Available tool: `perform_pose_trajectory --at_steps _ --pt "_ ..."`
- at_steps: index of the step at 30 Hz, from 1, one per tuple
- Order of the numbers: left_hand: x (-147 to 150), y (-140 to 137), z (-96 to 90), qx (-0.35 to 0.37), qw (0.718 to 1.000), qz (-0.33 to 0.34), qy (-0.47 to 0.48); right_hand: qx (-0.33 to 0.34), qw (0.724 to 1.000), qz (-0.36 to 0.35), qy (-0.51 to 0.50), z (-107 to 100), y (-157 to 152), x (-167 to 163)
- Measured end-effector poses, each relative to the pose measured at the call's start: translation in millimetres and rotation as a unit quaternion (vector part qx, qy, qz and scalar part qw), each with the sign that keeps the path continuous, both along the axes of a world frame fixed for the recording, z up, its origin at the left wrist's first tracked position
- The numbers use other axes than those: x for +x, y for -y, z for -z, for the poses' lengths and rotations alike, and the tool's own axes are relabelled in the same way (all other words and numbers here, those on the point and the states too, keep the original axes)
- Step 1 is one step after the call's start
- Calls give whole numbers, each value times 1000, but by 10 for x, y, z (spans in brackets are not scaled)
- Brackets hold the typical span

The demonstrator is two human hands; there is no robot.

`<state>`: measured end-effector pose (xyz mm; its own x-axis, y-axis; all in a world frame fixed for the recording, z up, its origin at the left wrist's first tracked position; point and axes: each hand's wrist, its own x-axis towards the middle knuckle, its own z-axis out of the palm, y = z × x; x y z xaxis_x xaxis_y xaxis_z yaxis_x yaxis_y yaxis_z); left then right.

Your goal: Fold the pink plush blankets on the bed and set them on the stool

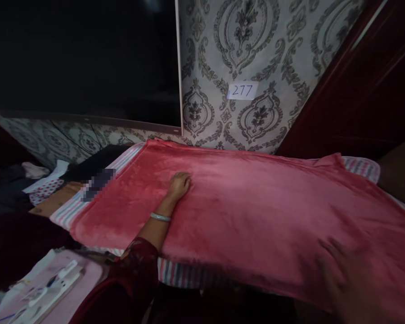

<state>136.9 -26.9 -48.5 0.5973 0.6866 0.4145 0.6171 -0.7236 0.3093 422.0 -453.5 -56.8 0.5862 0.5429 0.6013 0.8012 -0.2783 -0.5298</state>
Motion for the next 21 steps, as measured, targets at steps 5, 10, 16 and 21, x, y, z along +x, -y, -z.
perform_pose_trajectory --at_steps 5,10,16,21 --pt "-33 -44 30 1 1000 -12 -3 -5 983 -183 14 -29 -1269 -209" --pt "-36 -242 -35 -17 999 -20 -19 -13 958 -280 -63 -49 -2394 -315" --pt "-16 -664 -203 -60 998 12 -35 -59 955 -264 -119 -54 -3247 -338" --pt "-116 -719 -145 -75 995 55 -30 -67 952 -274 -116 81 -3479 -339"
